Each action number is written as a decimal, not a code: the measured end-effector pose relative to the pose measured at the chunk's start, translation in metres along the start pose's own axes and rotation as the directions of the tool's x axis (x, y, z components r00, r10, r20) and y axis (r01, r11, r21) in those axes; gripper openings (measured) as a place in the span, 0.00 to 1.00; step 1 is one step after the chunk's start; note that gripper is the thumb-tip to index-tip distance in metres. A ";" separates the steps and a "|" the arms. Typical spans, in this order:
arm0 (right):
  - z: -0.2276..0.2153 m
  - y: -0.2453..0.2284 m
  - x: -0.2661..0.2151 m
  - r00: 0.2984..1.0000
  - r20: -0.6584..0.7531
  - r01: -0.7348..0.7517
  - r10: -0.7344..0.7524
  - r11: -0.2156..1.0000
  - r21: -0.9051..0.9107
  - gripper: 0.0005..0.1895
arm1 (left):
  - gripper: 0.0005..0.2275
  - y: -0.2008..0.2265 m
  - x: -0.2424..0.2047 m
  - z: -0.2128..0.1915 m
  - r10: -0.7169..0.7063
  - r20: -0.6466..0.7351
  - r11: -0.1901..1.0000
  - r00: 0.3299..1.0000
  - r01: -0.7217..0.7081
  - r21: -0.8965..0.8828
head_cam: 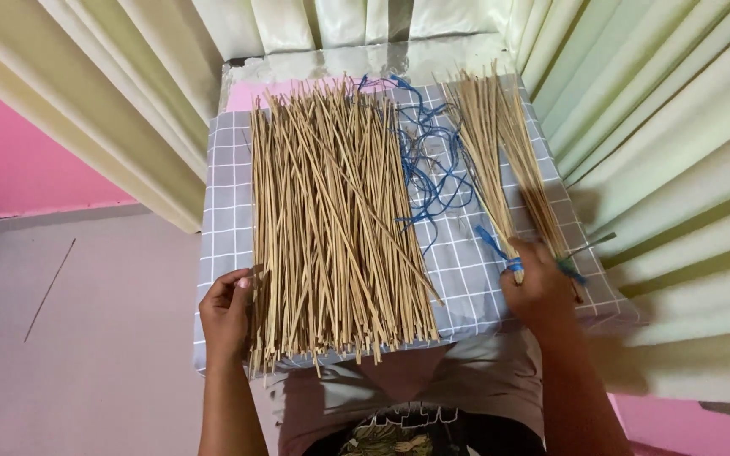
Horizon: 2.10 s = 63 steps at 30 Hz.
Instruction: Gathering thin wooden sticks into bundles and tying them with blue plastic string to create brooms.
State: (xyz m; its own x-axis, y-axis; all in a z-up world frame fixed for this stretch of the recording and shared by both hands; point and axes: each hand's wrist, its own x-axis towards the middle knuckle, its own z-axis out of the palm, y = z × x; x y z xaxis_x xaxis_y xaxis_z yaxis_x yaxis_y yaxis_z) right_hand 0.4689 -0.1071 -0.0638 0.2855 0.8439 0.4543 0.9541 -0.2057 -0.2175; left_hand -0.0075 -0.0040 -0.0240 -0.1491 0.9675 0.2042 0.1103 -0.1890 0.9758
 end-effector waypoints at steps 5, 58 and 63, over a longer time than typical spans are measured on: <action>-0.043 -0.023 0.011 0.953 -0.258 0.144 -0.158 0.987 -0.074 0.24 | 0.09 0.014 -0.002 0.003 -0.027 0.002 0.999 1.000 0.027 -0.030; -0.029 -0.172 -0.029 0.993 -0.031 0.058 -0.114 0.244 0.968 0.42 | 0.05 0.116 -0.057 0.149 0.612 0.557 0.625 0.562 -0.775 0.095; -0.037 -0.168 -0.030 0.990 0.132 -0.129 -0.046 0.074 0.989 0.38 | 0.05 0.099 -0.067 0.154 0.395 0.603 0.875 0.694 -0.483 -0.017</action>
State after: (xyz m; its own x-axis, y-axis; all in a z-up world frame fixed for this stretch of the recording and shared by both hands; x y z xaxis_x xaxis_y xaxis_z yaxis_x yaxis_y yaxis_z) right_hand 0.3034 -0.1156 -0.0092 0.2271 0.9106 0.3453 -0.0552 0.3661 -0.9290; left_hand 0.1647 -0.0615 0.0472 0.5323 0.6977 0.4794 0.1518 -0.6358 0.7568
